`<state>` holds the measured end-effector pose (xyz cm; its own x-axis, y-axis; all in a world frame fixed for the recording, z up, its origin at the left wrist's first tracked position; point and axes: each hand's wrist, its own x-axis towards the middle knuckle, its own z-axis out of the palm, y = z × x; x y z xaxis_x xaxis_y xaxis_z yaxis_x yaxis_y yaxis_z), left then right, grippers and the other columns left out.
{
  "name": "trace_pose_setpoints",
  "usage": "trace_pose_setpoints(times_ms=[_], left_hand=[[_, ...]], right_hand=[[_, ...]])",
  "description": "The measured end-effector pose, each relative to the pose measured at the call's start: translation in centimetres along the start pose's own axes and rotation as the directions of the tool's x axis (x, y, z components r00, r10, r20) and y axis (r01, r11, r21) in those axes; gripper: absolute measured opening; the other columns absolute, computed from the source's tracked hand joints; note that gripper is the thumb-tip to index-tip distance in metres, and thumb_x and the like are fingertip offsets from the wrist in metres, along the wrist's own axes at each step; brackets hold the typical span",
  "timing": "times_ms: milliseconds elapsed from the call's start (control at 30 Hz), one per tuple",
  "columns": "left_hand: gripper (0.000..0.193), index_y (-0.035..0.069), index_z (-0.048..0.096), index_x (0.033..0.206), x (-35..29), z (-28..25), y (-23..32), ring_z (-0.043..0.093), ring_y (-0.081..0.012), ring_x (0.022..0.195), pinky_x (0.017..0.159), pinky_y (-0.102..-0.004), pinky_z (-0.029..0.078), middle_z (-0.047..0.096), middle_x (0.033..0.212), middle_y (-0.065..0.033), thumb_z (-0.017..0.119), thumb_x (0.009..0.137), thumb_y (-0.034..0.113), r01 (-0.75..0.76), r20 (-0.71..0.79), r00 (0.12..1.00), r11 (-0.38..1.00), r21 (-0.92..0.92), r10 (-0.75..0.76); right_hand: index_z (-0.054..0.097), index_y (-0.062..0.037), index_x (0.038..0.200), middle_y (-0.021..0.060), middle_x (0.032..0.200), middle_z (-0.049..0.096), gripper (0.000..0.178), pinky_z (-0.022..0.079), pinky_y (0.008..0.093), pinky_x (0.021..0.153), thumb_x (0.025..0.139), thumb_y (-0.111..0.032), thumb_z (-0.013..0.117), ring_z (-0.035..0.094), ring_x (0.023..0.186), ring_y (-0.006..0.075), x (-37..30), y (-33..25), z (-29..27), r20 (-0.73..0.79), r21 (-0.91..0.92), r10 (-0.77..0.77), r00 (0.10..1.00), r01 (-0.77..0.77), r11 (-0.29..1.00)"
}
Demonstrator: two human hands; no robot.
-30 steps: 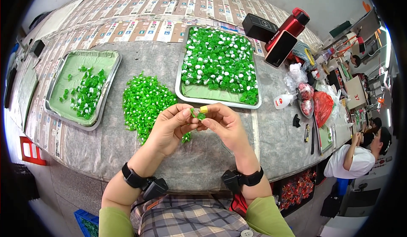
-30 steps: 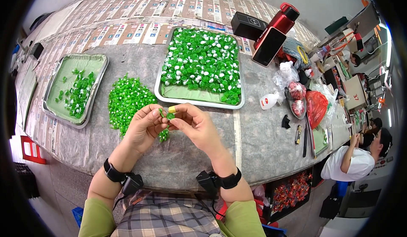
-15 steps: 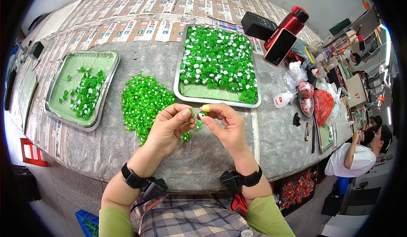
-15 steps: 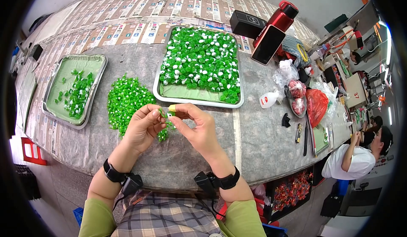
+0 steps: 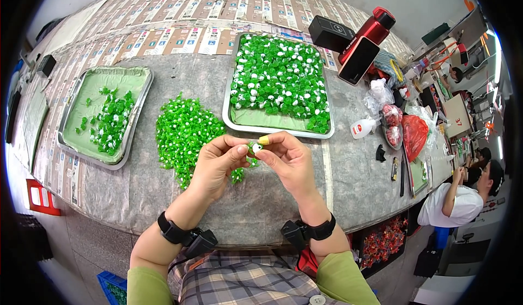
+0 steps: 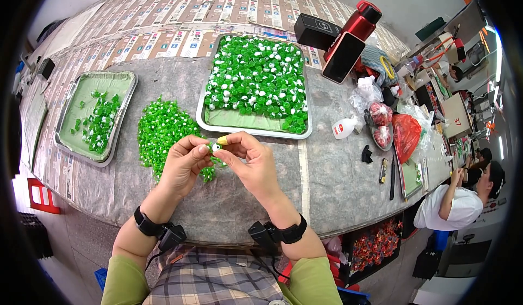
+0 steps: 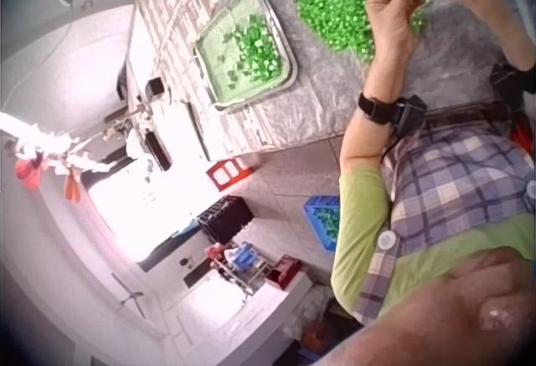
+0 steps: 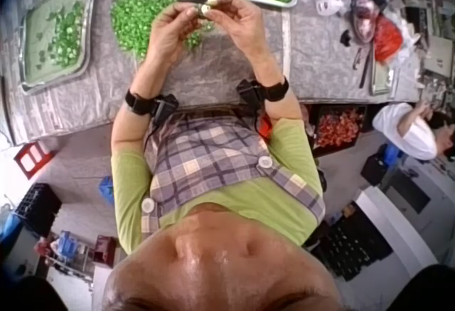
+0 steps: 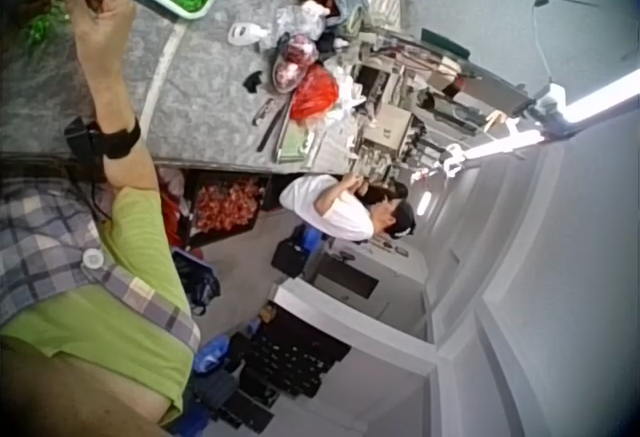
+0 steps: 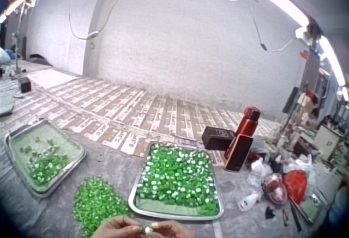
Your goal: The person applies glue onto small green plastic pieces with a glue bottle and joins them to white pieces by hand.
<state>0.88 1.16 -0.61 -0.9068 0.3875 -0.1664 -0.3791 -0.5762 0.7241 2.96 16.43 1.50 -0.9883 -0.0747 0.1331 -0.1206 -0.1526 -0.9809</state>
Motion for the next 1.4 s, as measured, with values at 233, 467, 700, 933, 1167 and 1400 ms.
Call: trace_pose_setpoints(times_ms=[233,467,700,933,1167,1400], left_hand=[[0.009,0.003,0.057,0.081,-0.1,0.0,-0.1,0.054,-0.0087,0.066,0.060,-0.0221,0.046,0.058,0.077,-0.0032,0.060,0.075,0.009,-0.095,0.001,0.995,0.987,0.128,0.096],[0.006,-0.002,0.057,0.079,-0.4,0.7,0.0,0.056,-0.0116,0.067,0.059,-0.0213,0.046,0.054,0.076,-0.0059,0.058,0.074,0.002,-0.289,0.094,0.957,0.905,0.311,0.273],[0.006,-0.003,0.058,0.079,-0.5,1.1,0.3,0.055,-0.0116,0.067,0.060,-0.0198,0.046,0.053,0.078,-0.0063,0.058,0.073,-0.001,-0.326,0.094,0.945,0.867,0.376,0.314],[0.009,-0.001,0.058,0.075,-0.4,0.6,0.1,0.050,-0.0094,0.066,0.057,-0.0193,0.041,0.053,0.073,-0.0038,0.063,0.067,-0.002,-0.412,0.160,0.898,0.658,0.631,0.409],[0.009,0.000,0.057,0.073,-0.5,1.0,0.4,0.051,-0.0113,0.065,0.057,-0.0203,0.040,0.054,0.071,-0.0043,0.063,0.067,-0.001,-0.455,0.218,0.852,0.470,0.756,0.475],[0.010,-0.001,0.057,0.074,-0.4,1.0,0.5,0.052,-0.0123,0.062,0.054,-0.0223,0.043,0.053,0.069,-0.0049,0.063,0.067,0.000,-0.498,0.277,0.789,0.307,0.811,0.549]], right_hand=[[0.051,-0.0001,0.086,0.0037,0.080,0.057,0.015,0.044,0.0179,0.065,0.073,-0.001,0.059,0.055,0.073,0.0075,0.0,0.1,-0.2,0.015,-0.073,-0.032,0.999,0.033,0.997],[0.052,-0.0014,0.082,0.0052,0.079,0.058,0.011,0.048,0.0226,0.066,0.073,-0.001,0.059,0.057,0.072,0.0113,-0.2,-0.1,-0.5,0.073,0.185,0.150,0.986,-0.161,0.969],[0.053,0.0016,0.096,0.0084,0.080,0.059,0.023,0.049,0.0254,0.067,0.074,-0.001,0.058,0.058,0.073,0.0147,0.0,-0.4,-0.6,0.090,0.196,0.169,0.981,-0.184,0.963],[0.055,0.0025,0.095,0.0113,0.084,0.059,0.020,0.050,0.0272,0.066,0.076,-0.005,0.056,0.059,0.073,0.0172,0.1,0.0,-0.8,0.101,0.222,0.218,0.971,-0.236,0.946],[0.056,0.0023,0.094,0.0107,0.082,0.060,0.020,0.050,0.0271,0.064,0.077,-0.008,0.056,0.060,0.071,0.0171,0.0,0.5,-0.9,0.092,0.247,0.242,0.966,-0.257,0.934],[0.057,0.0007,0.093,0.0076,0.079,0.060,0.019,0.048,0.0224,0.060,0.077,-0.008,0.057,0.058,0.068,0.0123,0.2,0.7,-0.6,0.076,0.270,0.254,0.964,-0.265,0.926]])
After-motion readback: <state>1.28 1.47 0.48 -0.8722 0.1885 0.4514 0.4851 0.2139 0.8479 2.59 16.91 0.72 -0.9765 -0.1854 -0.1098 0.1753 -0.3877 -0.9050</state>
